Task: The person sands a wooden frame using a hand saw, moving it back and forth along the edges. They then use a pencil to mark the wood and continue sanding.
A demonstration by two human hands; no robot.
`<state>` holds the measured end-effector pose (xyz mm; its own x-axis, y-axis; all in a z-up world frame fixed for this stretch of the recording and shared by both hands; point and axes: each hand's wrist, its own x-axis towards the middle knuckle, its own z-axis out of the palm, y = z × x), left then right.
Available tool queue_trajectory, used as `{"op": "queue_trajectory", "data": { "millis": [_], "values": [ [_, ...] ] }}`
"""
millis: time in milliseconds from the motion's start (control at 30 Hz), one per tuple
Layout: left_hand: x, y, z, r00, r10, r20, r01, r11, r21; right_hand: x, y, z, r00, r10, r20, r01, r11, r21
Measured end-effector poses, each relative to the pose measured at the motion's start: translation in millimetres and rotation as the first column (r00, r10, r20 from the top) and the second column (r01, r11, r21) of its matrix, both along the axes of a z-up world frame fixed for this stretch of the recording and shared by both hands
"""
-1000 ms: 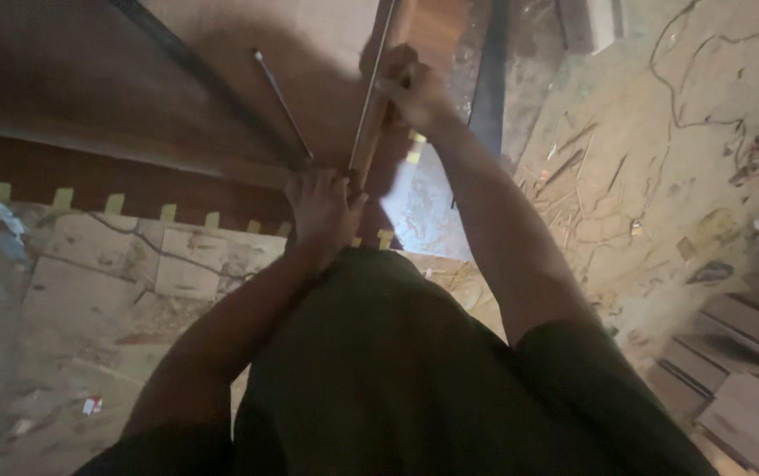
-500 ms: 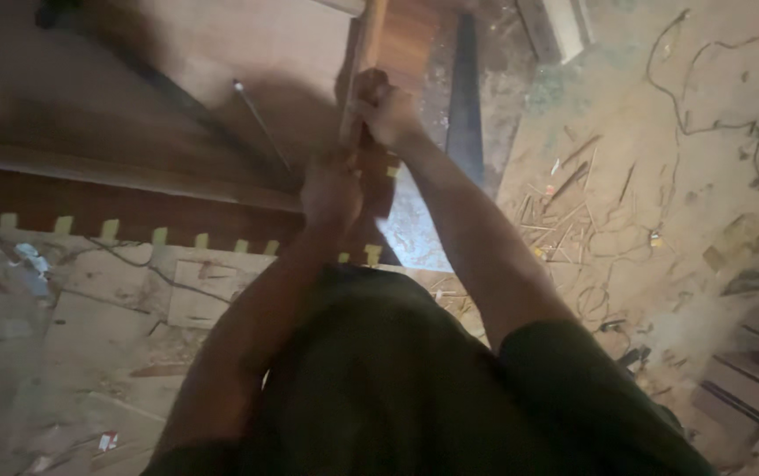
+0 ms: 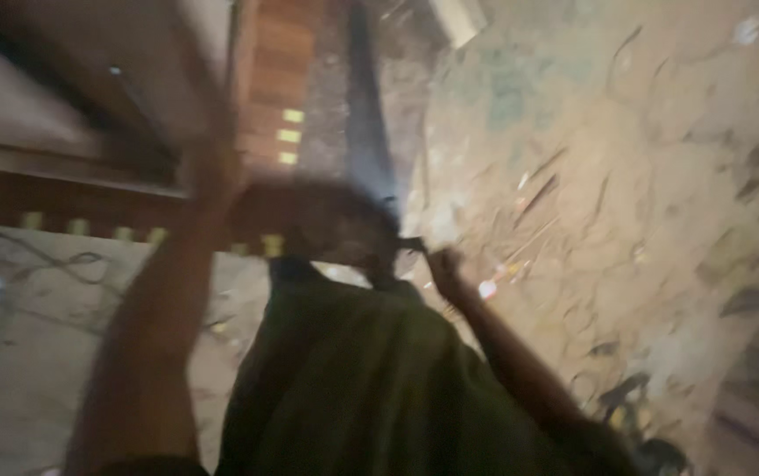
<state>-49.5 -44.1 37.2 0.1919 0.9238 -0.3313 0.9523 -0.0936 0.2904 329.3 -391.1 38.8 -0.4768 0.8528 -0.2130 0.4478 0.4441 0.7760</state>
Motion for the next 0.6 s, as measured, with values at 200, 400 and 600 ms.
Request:
{"op": "queue_trajectory", "data": {
  "millis": [200, 400, 600],
  "values": [
    [36.5, -5.5, 28.8, 0.986, 0.162, -0.029, -0.159, 0.984, 0.084, 110.1, -155.9, 5.7, 0.017, -0.974, -0.225, 0.356, 0.217, -0.909],
    [57.7, -4.7, 62.2, 0.959, 0.282, -0.014, -0.275, 0.945, 0.175, 197.5, -164.1, 61.9, -0.349, -0.922, -0.171, 0.334, 0.048, -0.941],
    [58.6, 3.8, 49.1, 0.942, 0.334, 0.037, -0.333, 0.911, 0.245, 239.8, -117.9, 36.7, -0.378, -0.893, -0.244, 0.282, 0.139, -0.949]
  ]
}}
